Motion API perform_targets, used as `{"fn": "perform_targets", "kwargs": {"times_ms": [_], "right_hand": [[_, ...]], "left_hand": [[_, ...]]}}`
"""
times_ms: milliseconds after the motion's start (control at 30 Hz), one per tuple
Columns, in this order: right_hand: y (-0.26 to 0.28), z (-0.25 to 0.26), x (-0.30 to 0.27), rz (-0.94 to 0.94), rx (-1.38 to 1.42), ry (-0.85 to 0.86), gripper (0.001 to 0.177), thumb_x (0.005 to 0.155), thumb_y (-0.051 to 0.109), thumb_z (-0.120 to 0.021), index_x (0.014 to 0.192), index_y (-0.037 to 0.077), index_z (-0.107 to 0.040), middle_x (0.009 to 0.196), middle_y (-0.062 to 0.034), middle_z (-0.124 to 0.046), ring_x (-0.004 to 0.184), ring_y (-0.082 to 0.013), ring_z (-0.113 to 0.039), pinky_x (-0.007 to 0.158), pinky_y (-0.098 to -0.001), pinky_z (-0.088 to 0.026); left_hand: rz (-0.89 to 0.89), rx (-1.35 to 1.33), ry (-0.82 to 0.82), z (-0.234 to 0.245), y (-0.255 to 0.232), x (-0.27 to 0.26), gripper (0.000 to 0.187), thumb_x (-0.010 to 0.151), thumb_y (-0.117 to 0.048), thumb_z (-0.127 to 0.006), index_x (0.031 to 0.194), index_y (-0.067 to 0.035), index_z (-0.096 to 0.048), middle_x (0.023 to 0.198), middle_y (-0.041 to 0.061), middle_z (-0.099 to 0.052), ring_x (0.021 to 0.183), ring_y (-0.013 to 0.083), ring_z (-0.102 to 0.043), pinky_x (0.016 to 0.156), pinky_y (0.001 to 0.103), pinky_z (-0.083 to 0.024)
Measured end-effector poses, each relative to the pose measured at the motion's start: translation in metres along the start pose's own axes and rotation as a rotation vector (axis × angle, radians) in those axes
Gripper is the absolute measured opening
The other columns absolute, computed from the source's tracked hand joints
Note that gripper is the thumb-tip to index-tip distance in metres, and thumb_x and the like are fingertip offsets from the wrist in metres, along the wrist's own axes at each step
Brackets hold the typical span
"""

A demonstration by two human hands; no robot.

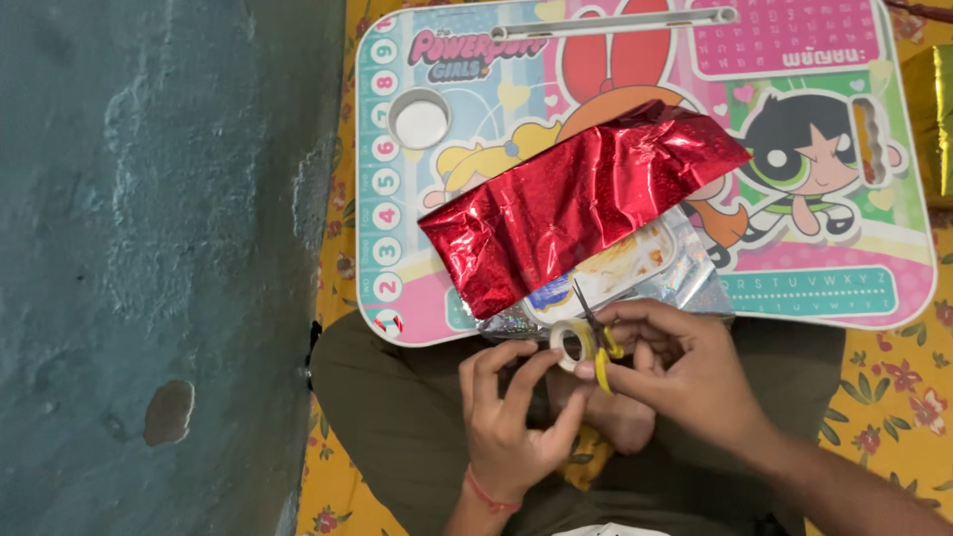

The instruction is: The person cuts a sheet of holographic wrapping paper with scissors, then wraps a rectangular container with red foil paper. They secure the wrapping by applying and cutting clear tape with scissors, folding edges and smoothing the surface.

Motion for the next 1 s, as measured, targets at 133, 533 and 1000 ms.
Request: {"fn": "perform_targets", "kwargs": {"times_ms": [133,533,1000], "right_hand": [[0.017,0.009,0.016,-0.103,-0.194,0.087,0.048,0.070,0.002,-0.082,0.117,0.003,-0.073,0.078,0.0024,-0.074,0.055,0.0002,-0.045,0.054,-0.0185,-0.045],[0.088,0.036,0.100,-0.530,-0.715,1.089,0.035,0.075,0.024,-0.091,0.099,0.005,-0.075,0.058,-0.0007,-0.068,0.050,-0.0078,-0.053,0.048,-0.0296,-0.036],[0.090,0.017,0.163,-0.665,-0.668,1.368,0.033,0.077,0.023,-0.088,0.100,0.005,-0.075,0.058,0.0027,-0.061,0.052,-0.0082,-0.050,0.052,-0.0303,-0.039]], "left_hand": [[0.057,-0.063,0.009,-0.005,0.000,0.003,0.032,0.078,-0.014,-0.087,0.108,-0.010,-0.075,0.114,0.009,-0.066,0.103,0.0287,-0.062,0.088,0.037,-0.054],[0.254,-0.371,-0.079,-0.018,-0.005,-0.007,0.025,0.080,-0.007,-0.090,0.097,0.001,-0.073,0.111,0.012,-0.065,0.097,0.0238,-0.074,0.086,0.033,-0.060],[0.269,-0.390,-0.132,-0.035,-0.001,-0.027,0.030,0.076,-0.012,-0.099,0.089,-0.006,-0.073,0.102,0.009,-0.069,0.099,0.0251,-0.081,0.085,0.036,-0.066]]}}
Point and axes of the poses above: each hand's wrist, its own x-axis towards the middle knuckle, its own z-axis out of the back of the hand, y = z × x, the point moved 3 cm from there along x, towards the middle knuckle
